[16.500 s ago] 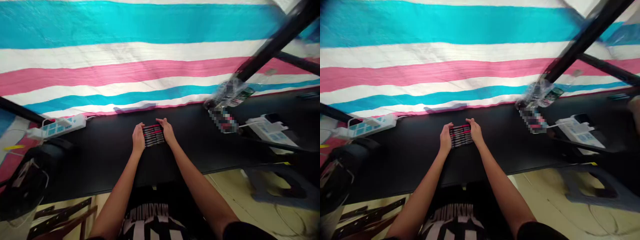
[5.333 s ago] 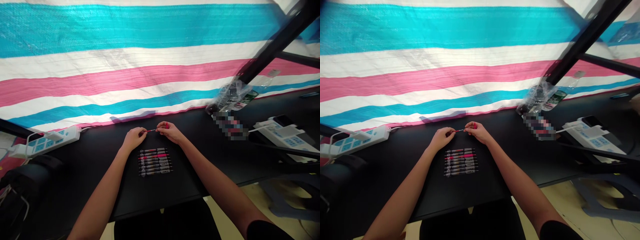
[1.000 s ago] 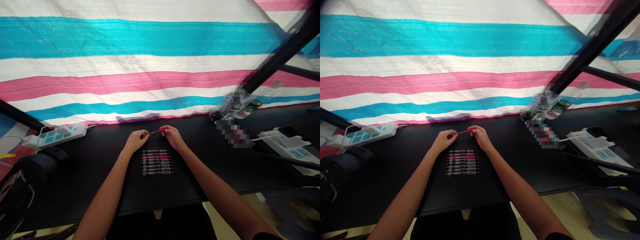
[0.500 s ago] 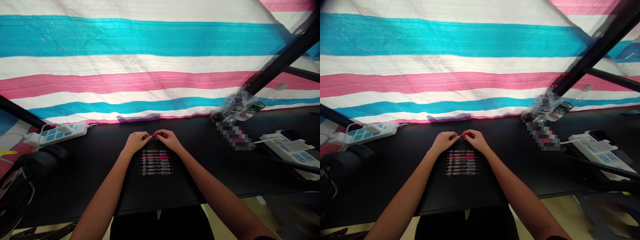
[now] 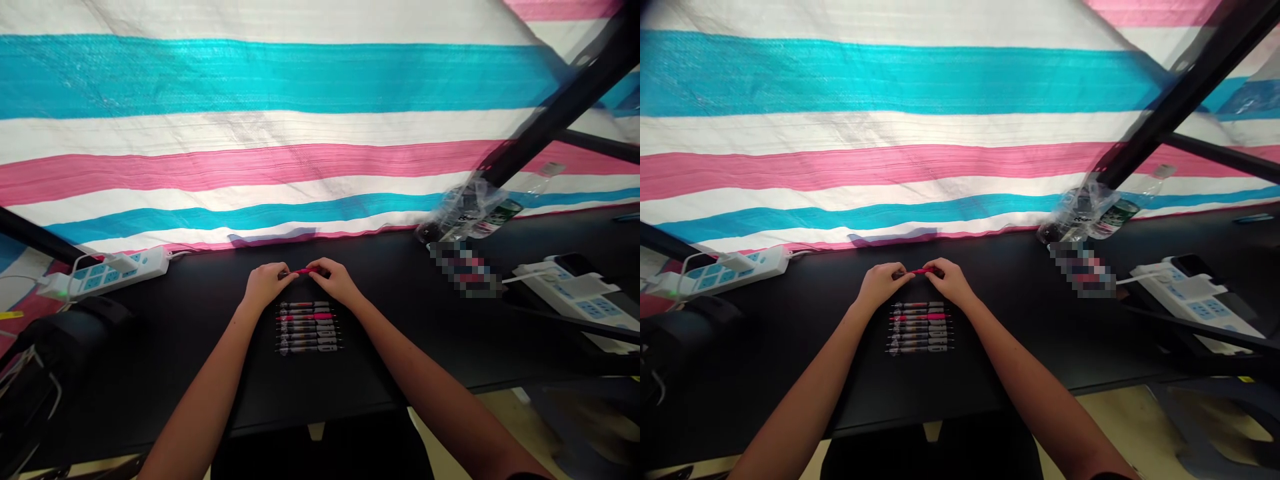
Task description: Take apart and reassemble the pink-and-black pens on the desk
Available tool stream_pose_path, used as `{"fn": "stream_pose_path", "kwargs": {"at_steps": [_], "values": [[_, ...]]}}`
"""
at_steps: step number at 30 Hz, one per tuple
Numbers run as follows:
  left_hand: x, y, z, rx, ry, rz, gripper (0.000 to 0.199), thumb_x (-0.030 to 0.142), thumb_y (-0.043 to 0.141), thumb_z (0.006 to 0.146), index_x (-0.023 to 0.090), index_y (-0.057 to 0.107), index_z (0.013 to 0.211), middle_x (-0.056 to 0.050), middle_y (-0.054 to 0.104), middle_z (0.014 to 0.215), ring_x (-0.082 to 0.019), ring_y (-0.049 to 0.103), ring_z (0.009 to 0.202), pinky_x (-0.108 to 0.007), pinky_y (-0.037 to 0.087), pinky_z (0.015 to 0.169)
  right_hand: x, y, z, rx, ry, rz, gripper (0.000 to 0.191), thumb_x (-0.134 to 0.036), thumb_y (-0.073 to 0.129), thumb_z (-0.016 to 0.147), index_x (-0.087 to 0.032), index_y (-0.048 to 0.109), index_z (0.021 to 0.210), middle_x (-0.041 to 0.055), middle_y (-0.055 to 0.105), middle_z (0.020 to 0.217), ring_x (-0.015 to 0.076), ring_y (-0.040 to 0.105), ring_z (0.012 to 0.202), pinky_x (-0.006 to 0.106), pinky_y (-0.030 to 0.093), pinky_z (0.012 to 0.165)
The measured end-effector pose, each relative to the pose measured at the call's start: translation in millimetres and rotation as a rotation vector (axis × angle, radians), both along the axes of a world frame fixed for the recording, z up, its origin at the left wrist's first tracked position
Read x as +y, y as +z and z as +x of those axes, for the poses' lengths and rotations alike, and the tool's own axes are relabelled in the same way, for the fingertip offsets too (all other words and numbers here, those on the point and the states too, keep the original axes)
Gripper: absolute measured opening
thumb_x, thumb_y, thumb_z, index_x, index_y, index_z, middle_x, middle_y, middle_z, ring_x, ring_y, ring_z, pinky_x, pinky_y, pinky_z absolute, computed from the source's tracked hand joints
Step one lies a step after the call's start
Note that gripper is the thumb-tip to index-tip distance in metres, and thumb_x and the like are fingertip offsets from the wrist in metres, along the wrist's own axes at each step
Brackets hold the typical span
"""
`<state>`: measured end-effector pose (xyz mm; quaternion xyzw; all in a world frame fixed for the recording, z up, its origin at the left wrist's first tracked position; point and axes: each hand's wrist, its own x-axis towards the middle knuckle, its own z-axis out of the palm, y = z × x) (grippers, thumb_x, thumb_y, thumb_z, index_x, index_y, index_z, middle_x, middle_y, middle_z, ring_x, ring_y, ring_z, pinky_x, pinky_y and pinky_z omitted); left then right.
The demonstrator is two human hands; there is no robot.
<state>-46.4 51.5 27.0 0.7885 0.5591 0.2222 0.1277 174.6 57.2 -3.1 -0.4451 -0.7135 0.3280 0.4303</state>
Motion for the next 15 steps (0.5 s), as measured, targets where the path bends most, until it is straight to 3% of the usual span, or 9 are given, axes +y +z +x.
{"fn": "stream_pose_path", "kwargs": {"at_steps": [8,15], "values": [[-0.3,-2.2,-2.0,-0.036,-0.081,0.059,0.022,0.037,0.059,0.095,0.027,0.077,0.102,-0.002,0.071,0.084,-0.018,0.064,0.074,-0.029,0.039,0.065,3.7,-2.1,2.6,0.004,-0.055,-0.049,0.016,-0.031,0.065,0.084,-0.019,0.072,0.092,0.0049,0.073,0.084,0.0186,0.063,0.072,0.033,0.051,0.071],[2.4,-1.4,-3.8,-0.189,-0.039,0.075,0.022,0.042,0.066,0.09,0.02,0.071,0.088,0.0,0.063,0.07,-0.016,0.057,0.063,-0.028,0.039,0.061,3.3,-2.2,2.6,0.086,-0.05,-0.135,0.019,-0.036,0.064,0.085,-0.02,0.071,0.092,0.0058,0.074,0.086,0.0214,0.067,0.078,0.036,0.052,0.075]]}}
